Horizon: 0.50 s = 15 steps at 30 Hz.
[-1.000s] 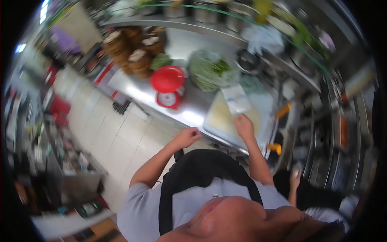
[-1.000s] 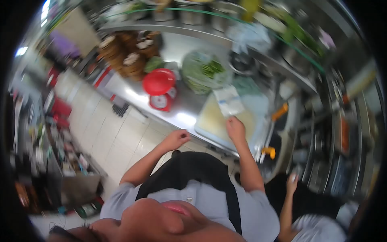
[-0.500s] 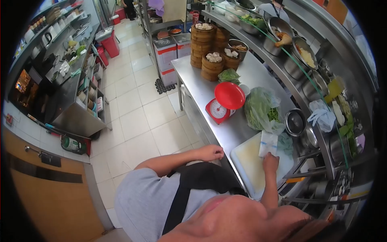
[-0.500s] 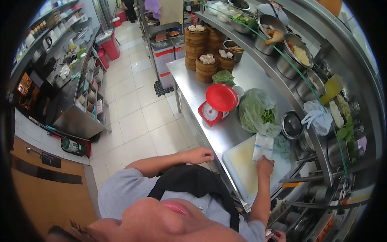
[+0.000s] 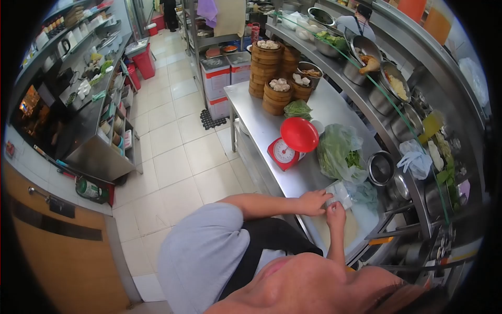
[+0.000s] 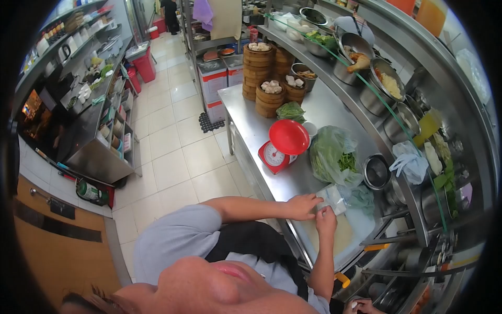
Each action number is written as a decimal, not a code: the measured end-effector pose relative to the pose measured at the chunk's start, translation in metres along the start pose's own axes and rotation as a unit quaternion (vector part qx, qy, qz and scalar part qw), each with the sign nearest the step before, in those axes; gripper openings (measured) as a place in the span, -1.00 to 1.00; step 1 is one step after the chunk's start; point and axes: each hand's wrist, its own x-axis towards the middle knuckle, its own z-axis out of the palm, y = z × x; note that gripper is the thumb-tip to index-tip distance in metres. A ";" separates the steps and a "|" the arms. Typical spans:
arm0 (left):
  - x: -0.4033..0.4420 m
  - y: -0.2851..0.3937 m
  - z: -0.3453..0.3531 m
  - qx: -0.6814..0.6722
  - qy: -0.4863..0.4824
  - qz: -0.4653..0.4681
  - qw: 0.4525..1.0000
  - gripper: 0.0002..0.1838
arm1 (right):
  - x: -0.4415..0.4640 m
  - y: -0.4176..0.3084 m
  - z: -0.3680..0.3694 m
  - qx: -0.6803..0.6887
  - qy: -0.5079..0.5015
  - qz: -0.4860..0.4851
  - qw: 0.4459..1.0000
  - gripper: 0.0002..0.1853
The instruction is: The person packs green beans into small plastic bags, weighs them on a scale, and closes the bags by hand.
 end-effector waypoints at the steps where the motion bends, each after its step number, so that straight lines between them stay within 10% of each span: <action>1: 0.007 -0.001 0.011 -0.001 -0.001 0.006 1.000 -0.41 | -0.004 0.000 0.002 -0.002 0.006 0.003 1.000 -0.79; 10: 0.018 -0.023 0.028 0.044 -0.068 0.005 0.997 -0.80 | 0.043 0.078 -0.020 0.022 0.010 -0.058 0.998 -0.69; 15: 0.012 -0.028 0.024 0.004 -0.072 -0.022 0.997 -0.76 | 0.083 0.116 0.009 -0.066 0.046 0.104 0.991 -0.55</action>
